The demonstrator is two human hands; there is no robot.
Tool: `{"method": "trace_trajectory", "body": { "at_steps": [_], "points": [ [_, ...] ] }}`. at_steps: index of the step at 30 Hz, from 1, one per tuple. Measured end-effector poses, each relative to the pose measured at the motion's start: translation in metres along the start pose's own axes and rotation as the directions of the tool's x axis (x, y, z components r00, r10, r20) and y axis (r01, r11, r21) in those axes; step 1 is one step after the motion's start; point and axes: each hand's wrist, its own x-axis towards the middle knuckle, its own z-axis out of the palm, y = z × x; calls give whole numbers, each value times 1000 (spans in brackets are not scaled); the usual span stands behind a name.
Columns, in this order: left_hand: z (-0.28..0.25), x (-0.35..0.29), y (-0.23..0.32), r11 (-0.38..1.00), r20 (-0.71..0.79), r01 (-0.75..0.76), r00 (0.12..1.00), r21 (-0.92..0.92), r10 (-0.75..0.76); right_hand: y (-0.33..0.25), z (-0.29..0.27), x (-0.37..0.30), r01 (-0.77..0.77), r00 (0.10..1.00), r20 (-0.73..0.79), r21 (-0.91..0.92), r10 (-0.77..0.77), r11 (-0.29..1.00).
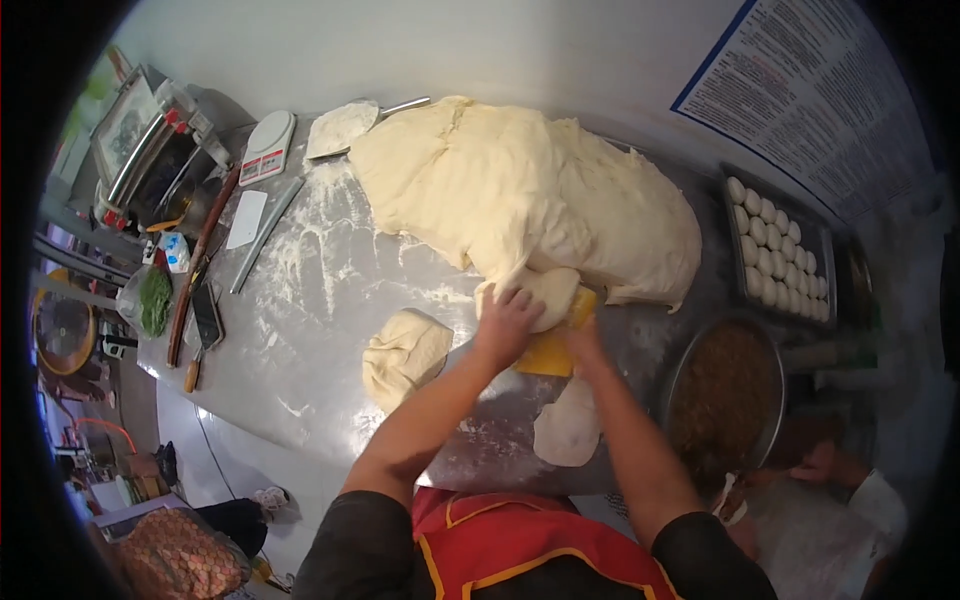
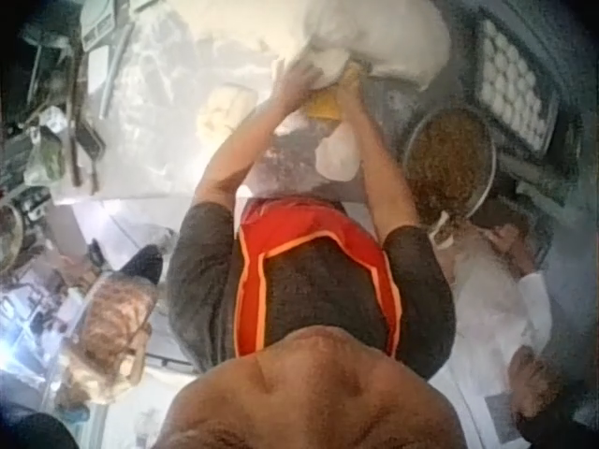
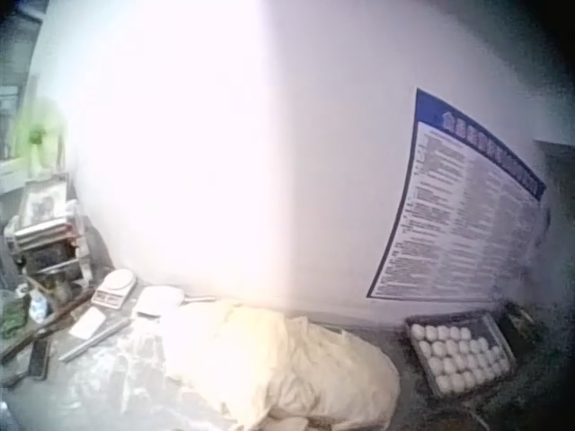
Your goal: The recorder uses a rolling pin to flatten small portions of dough into wrappers, then portions out larger sections of dough using a scraper.
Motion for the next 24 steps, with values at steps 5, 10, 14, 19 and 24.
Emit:
{"method": "trace_trajectory", "body": {
  "at_steps": [5, 10, 14, 19, 24],
  "points": [
    [-44, -69, -46, 979, 9, -184, 983, -86, 185, -4, -2, -38, 235, 959, 224, -299, -171, 925],
    [-68, -76, -11, 946, -16, -87, 996, -312, 86, -95, -75, -73, 533, 835, 207, -532, -510, 657],
    [-28, -53, -3, 936, -269, 242, 912, -257, -309, -135, -45, -78, 598, 749, 353, -725, -561, 343],
    [-2, -30, -17, 788, 40, 529, 837, -316, -546, -110, 1, -14, 708, 594, 673, -698, -440, -112],
    [-7, -30, -11, 776, -124, 541, 789, -324, -602, -95, 33, 4, 706, 584, 683, -694, -440, -139]
  ]
}}
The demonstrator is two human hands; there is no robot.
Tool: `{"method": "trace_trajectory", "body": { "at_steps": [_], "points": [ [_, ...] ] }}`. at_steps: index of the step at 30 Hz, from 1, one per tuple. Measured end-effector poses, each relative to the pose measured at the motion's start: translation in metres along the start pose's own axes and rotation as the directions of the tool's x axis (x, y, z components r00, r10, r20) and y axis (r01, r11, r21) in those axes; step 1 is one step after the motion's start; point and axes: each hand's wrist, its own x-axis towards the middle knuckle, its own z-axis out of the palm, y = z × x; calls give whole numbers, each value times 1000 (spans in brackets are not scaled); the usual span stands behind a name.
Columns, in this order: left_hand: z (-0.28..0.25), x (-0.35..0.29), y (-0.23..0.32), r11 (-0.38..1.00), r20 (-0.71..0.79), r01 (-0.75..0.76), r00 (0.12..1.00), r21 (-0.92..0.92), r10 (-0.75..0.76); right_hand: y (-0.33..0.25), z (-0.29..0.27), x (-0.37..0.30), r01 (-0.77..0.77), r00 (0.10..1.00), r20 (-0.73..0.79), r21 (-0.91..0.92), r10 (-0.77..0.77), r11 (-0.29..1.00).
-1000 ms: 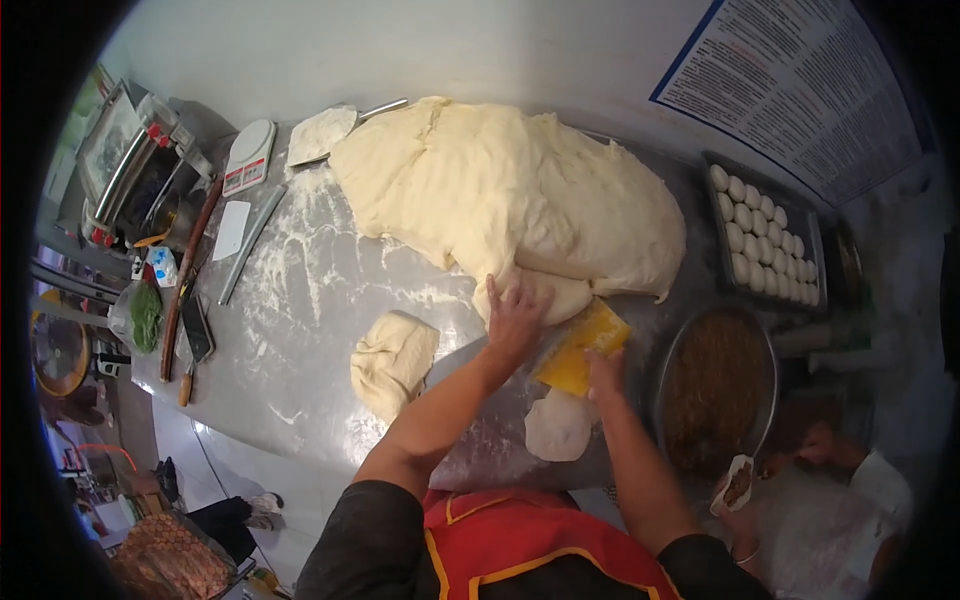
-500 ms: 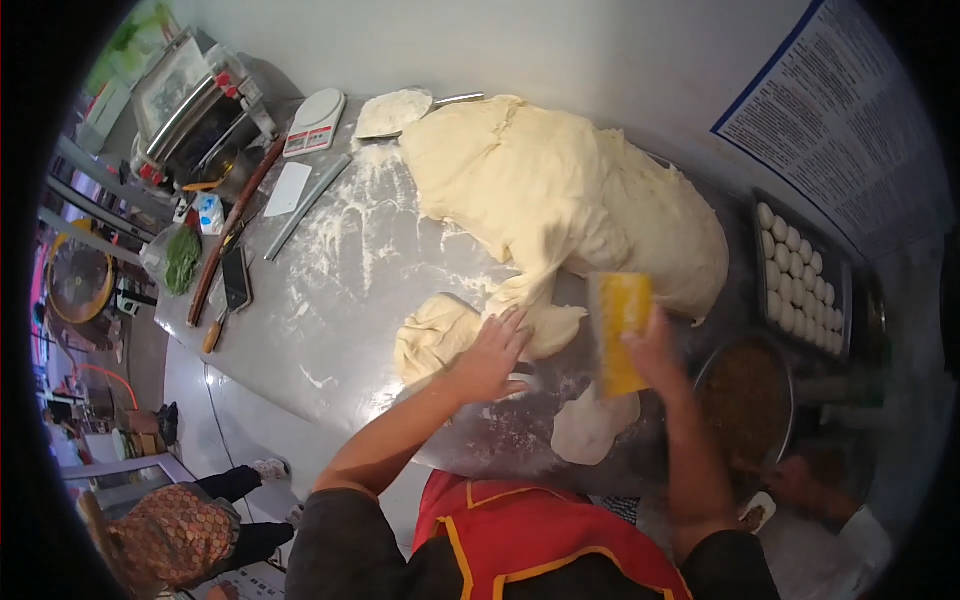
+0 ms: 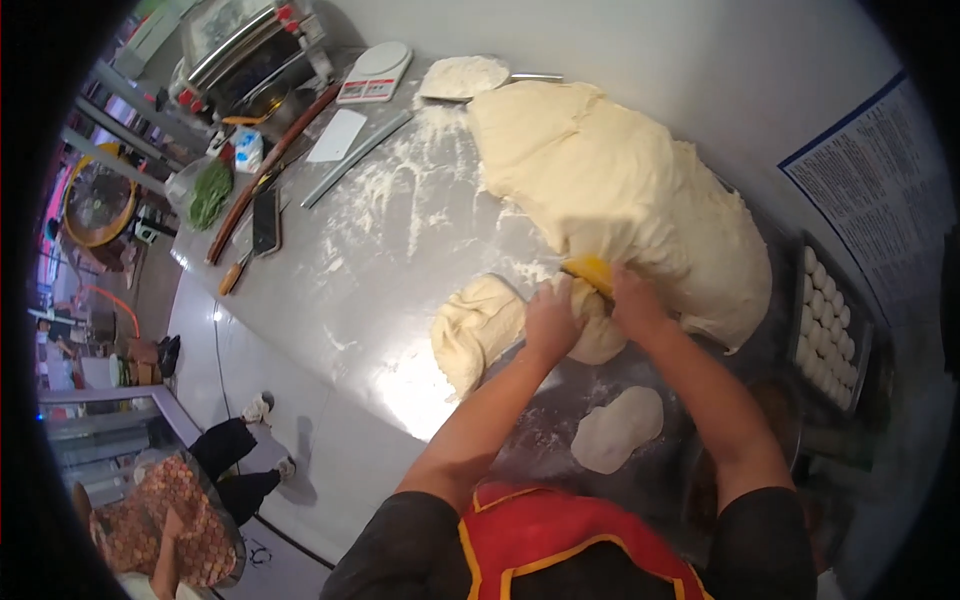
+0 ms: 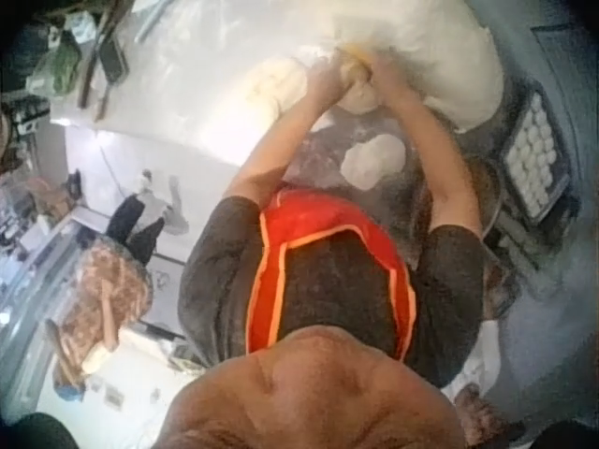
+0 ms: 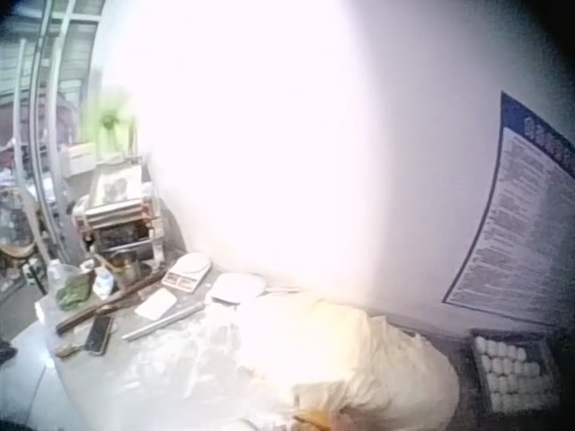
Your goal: The recorder uses a rolling pin to flatten small portions of dough into wrappers, then portions out larger sections of dough using a scraper.
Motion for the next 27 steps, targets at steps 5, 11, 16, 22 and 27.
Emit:
{"method": "trace_trajectory", "body": {
  "at_steps": [5, 11, 16, 22, 27],
  "points": [
    [-41, -34, 20, 977, 68, -77, 993, -197, 92, 13, 10, 5, -38, 999, -12, 52, 39, 998],
    [-185, -35, 0, 788, -187, 81, 952, -611, -243, 20, 0, -4, -23, 999, 49, 34, 21, 999],
    [-229, -37, -102, 988, -372, 36, 924, -150, -90, 13, -50, -40, -115, 992, -24, 158, 120, 981],
    [-99, 26, -50, 950, -366, -247, 880, 190, 302, 39, -93, -18, 18, 936, -336, 330, 100, 944],
    [-6, 77, 39, 987, -180, -116, 975, 109, 134, 26, -80, 17, -14, 927, -360, 254, 108, 967]
  ]
}}
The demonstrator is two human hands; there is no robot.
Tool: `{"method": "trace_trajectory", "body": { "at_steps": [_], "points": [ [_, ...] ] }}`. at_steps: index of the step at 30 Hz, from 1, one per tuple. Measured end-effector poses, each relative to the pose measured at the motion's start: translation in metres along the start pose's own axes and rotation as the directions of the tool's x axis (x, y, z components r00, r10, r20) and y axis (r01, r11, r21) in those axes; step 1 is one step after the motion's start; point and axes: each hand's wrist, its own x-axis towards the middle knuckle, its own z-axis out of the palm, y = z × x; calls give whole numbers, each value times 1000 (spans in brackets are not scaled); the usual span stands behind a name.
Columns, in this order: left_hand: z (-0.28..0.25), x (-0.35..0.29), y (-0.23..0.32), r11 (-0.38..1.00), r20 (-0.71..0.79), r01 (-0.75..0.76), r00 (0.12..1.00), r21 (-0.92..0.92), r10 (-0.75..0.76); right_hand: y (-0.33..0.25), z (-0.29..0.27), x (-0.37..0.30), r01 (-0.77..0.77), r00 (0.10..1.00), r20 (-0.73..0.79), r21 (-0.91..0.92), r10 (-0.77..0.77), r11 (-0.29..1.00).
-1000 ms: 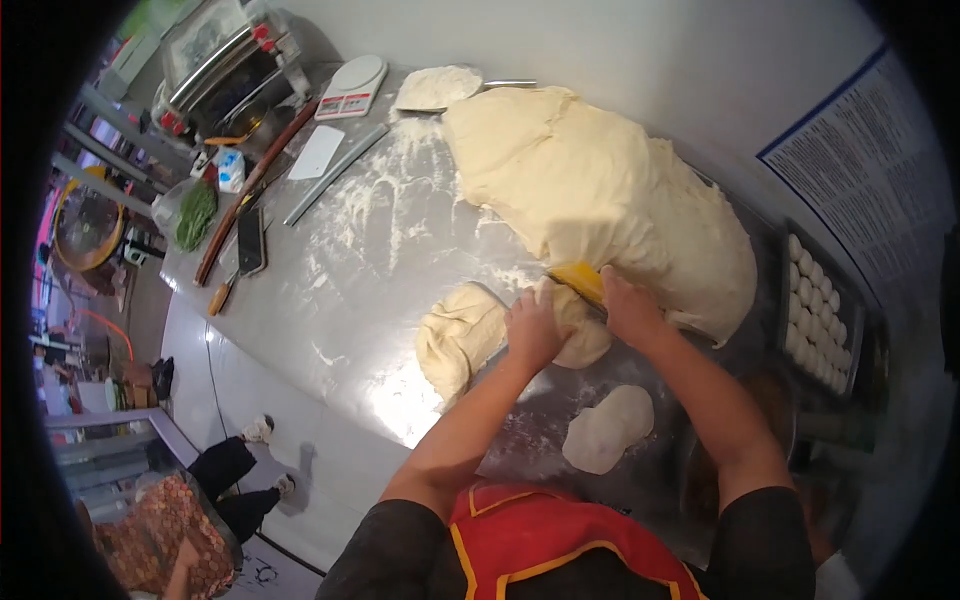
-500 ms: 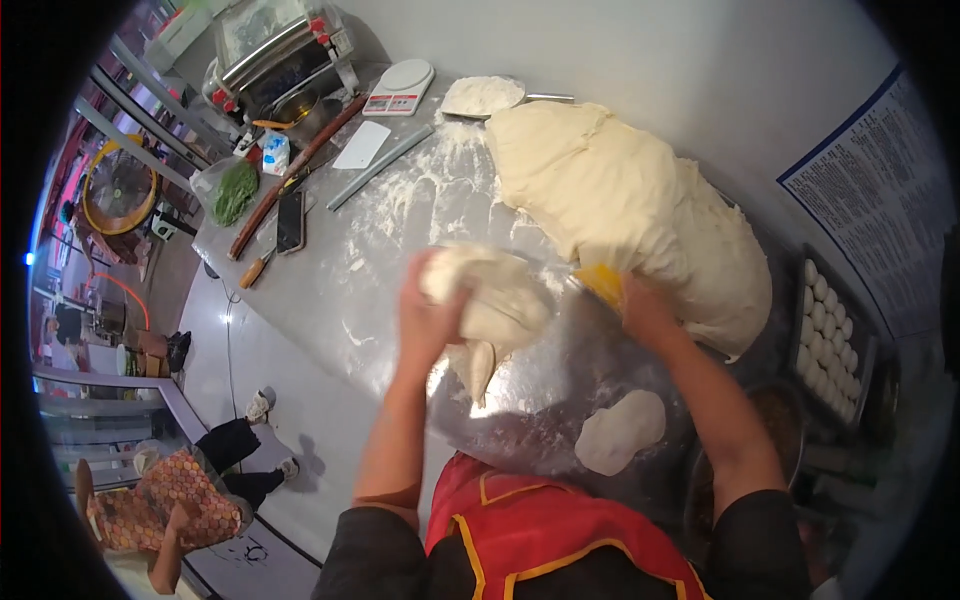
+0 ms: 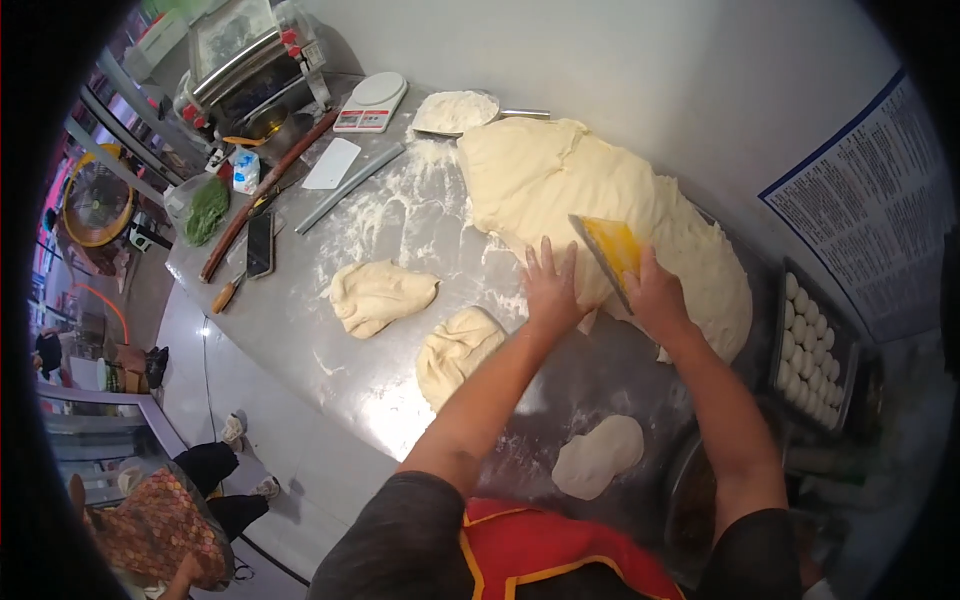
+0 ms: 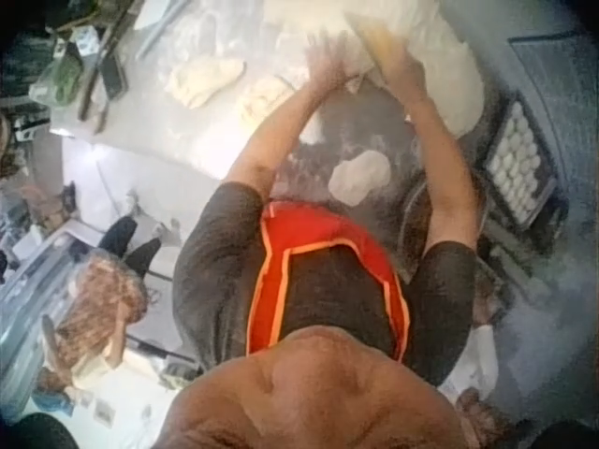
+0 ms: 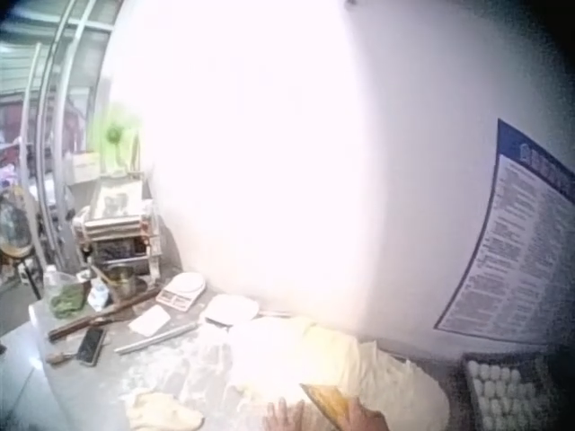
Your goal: The recorder uses a rolling pin to flatten small portions of dough into wrappers, then portions out larger sections of dough using a scraper.
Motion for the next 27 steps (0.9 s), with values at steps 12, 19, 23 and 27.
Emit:
{"method": "trace_trajectory", "body": {
  "at_steps": [12, 19, 23, 27],
  "points": [
    [31, -22, -26, 994, -80, 24, 996, -111, -33, 9, 71, 46, 185, 919, 378, -172, -109, 967],
    [25, -53, -30, 994, 13, 18, 1000, -105, -17, 0, 98, 37, 193, 954, 265, -197, -138, 961],
    [2, -52, -68, 969, 38, 10, 999, -248, 0, 15, 78, 22, 114, 937, 344, -150, -56, 982],
    [-25, -52, -69, 953, 100, 181, 982, -245, -160, -7, 3, -44, -372, 928, 72, 129, 366, 919]
  ]
}}
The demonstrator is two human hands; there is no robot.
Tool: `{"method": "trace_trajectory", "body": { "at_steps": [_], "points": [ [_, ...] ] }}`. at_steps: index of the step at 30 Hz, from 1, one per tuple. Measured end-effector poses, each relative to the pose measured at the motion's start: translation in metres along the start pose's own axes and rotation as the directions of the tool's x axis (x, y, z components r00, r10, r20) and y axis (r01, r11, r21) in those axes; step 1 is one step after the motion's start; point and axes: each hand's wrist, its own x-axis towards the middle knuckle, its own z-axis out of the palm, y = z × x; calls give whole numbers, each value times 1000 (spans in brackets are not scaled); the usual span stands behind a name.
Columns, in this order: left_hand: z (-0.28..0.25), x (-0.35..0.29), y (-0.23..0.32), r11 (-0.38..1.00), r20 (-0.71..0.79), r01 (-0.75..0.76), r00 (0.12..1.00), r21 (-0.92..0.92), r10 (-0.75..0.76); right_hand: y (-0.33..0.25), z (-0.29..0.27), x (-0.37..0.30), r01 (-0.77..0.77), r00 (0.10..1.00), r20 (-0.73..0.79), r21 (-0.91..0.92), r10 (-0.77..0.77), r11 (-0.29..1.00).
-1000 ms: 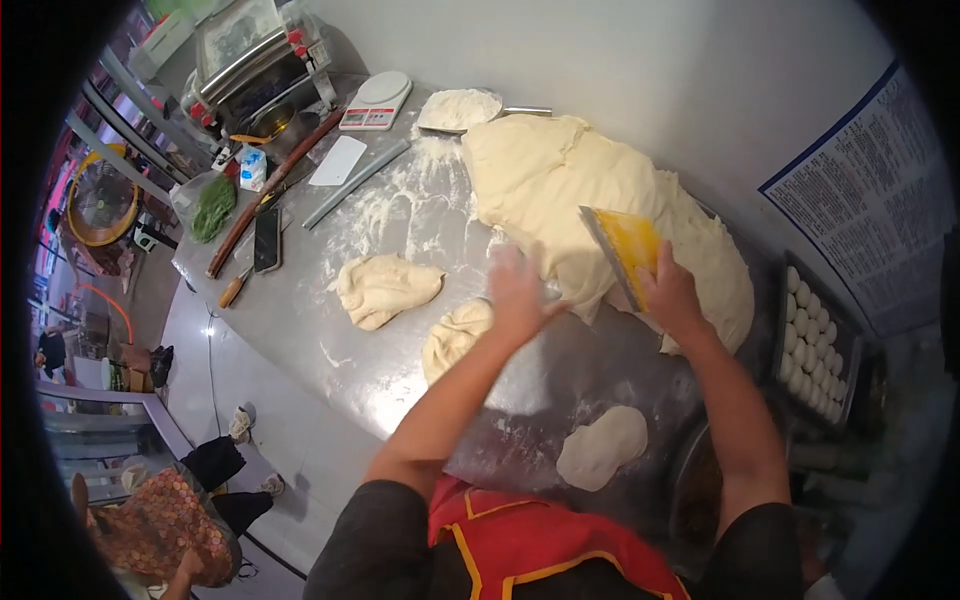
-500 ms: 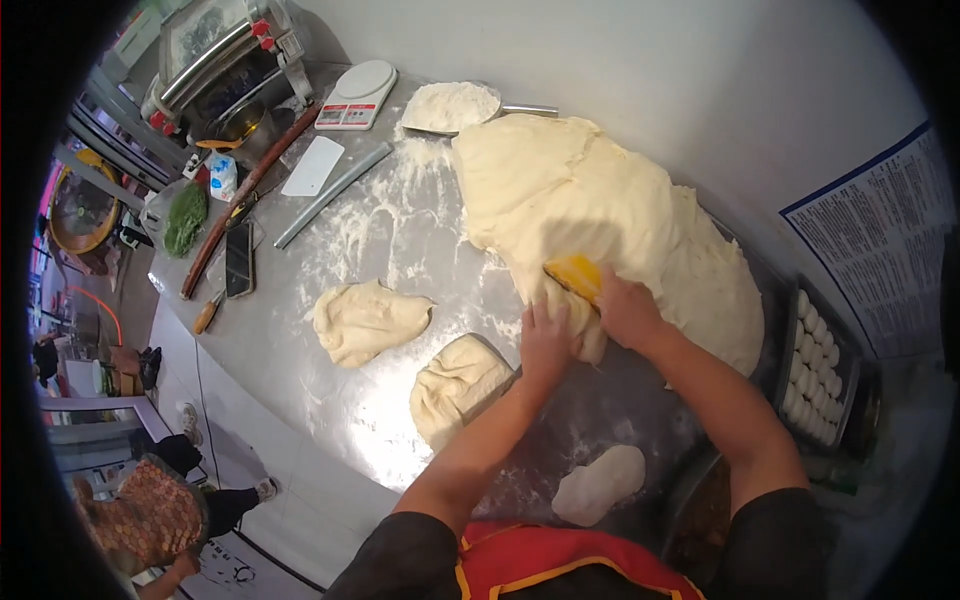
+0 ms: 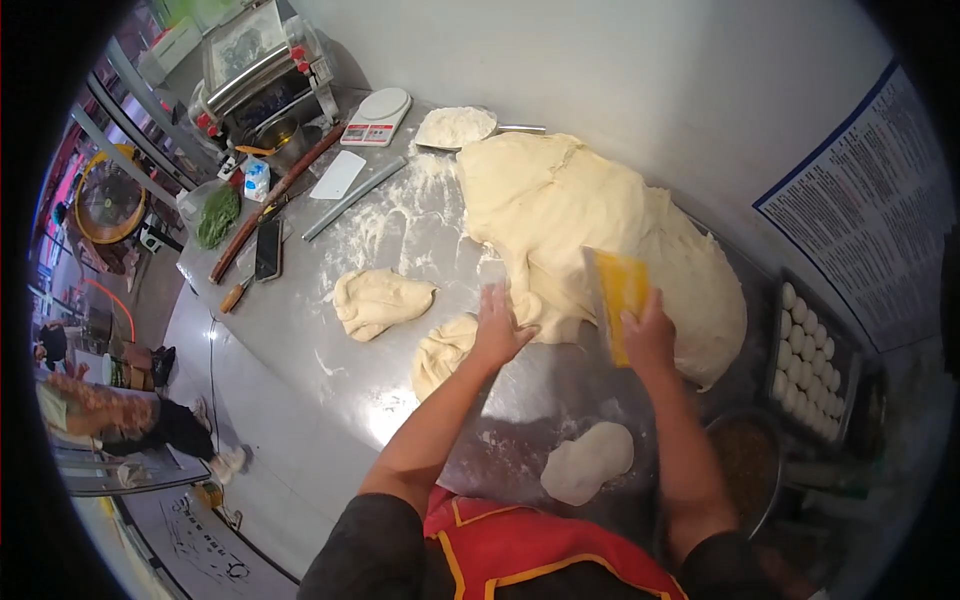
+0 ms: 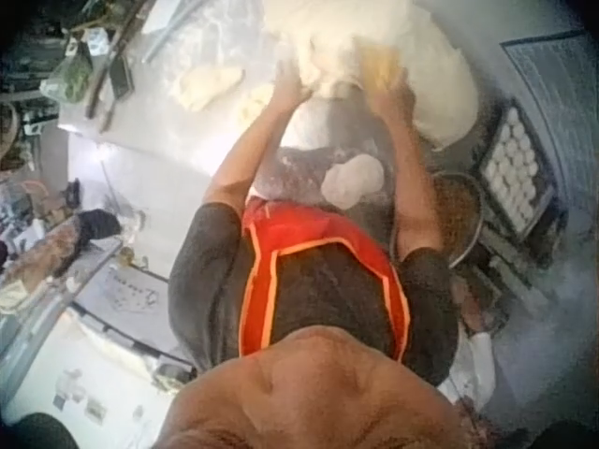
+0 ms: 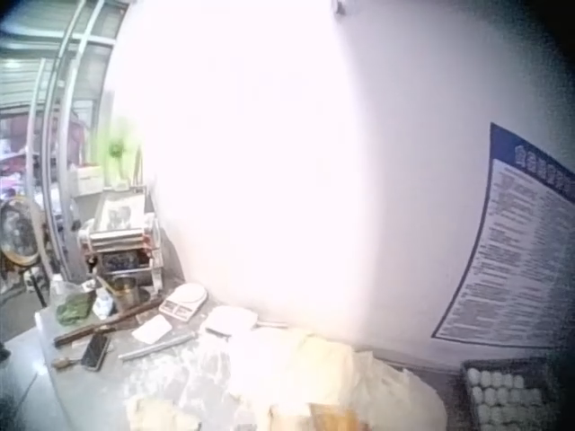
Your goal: The recorder uses a rolling pin to flatten small portions of dough into wrappers, then portions out larger sections of dough using a scraper.
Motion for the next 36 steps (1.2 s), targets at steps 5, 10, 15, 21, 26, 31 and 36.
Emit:
{"method": "trace_trajectory", "body": {
  "at_steps": [5, 10, 15, 21, 26, 31, 36],
  "points": [
    [11, 13, 33, 978, 121, -10, 993, 207, -15, 88, 99, -106, -313, 868, -17, 758, 497, 572],
    [21, 39, 15, 953, 133, -83, 990, 293, 45, 92, 140, -132, -395, 763, 74, 839, 642, 373],
    [9, 55, 33, 960, 264, 20, 960, 279, -97, 75, 156, -51, -472, 845, 216, 732, 490, 491],
    [-40, 93, -37, 987, 198, -153, 970, 48, 141, -28, 150, 1, -239, 970, 139, 416, 198, 877],
    [-91, 103, -65, 974, 324, -224, 919, -35, 223, -104, 62, -4, -112, 967, 218, -110, 134, 988],
    [-72, 95, -63, 933, 148, -296, 952, 205, 270, -120, 41, 27, 189, 976, 144, -213, -161, 959],
    [-71, 95, -65, 968, 268, -236, 941, 88, 205, -107, 100, 66, 345, 934, 206, -310, -292, 886]
  ]
}}
